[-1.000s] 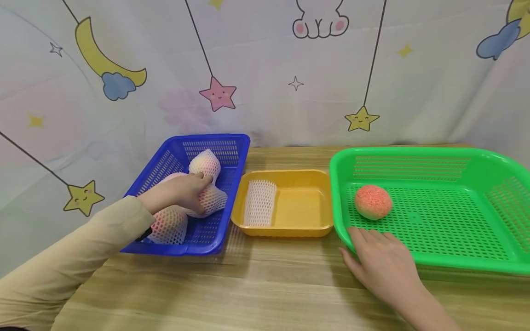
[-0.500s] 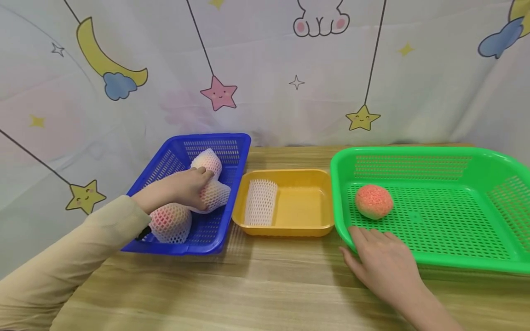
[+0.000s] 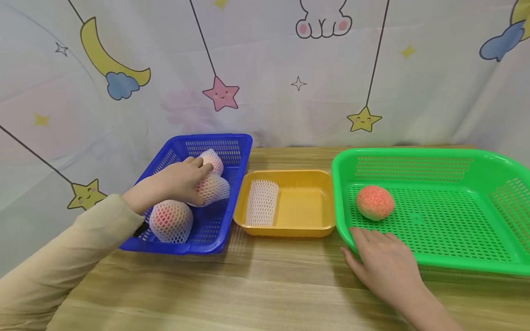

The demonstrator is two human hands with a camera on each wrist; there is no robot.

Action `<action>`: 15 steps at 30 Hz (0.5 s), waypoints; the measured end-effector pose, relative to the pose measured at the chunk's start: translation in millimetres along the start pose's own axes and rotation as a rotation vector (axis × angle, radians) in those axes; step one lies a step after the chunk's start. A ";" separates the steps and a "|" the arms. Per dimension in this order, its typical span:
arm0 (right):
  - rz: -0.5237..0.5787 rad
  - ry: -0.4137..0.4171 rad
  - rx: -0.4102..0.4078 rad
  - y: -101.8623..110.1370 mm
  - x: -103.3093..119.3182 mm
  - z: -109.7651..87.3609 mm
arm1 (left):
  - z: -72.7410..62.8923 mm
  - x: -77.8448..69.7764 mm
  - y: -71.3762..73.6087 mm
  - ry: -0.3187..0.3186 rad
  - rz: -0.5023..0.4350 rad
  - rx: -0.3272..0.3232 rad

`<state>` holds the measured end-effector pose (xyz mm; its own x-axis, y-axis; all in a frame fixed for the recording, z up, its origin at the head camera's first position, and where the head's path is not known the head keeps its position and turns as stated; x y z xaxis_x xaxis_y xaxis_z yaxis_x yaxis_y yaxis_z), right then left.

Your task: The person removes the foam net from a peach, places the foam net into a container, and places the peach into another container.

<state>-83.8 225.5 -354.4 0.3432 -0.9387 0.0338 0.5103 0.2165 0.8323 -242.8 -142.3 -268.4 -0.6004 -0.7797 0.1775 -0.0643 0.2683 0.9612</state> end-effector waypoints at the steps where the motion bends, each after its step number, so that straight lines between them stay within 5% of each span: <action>1: 0.000 0.000 -0.001 -0.1 0.0 -0.1 | -1.7 -0.1 1.5 0.007 0.013 -0.017; 9: -0.005 -0.006 0.001 0.3 0.0 0.1 | -13.0 -1.1 10.5 0.017 0.131 -0.110; 15: -0.005 -0.013 0.001 0.0 -0.2 0.5 | -20.2 -2.0 12.3 0.038 0.078 -0.113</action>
<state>-84.2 225.6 -354.1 0.3302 -0.9432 0.0373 0.5111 0.2119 0.8330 -226.3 -148.9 -252.7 -0.5695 -0.7802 0.2588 0.0730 0.2656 0.9613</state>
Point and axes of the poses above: each hand's wrist, its own z-axis towards the middle knuckle, its own y-axis out of the back of the hand, x = y × z, the point moved 3 cm from there along z, towards the middle knuckle, and after that the axes turned 6 degrees about -y, right-handed, at the moved point
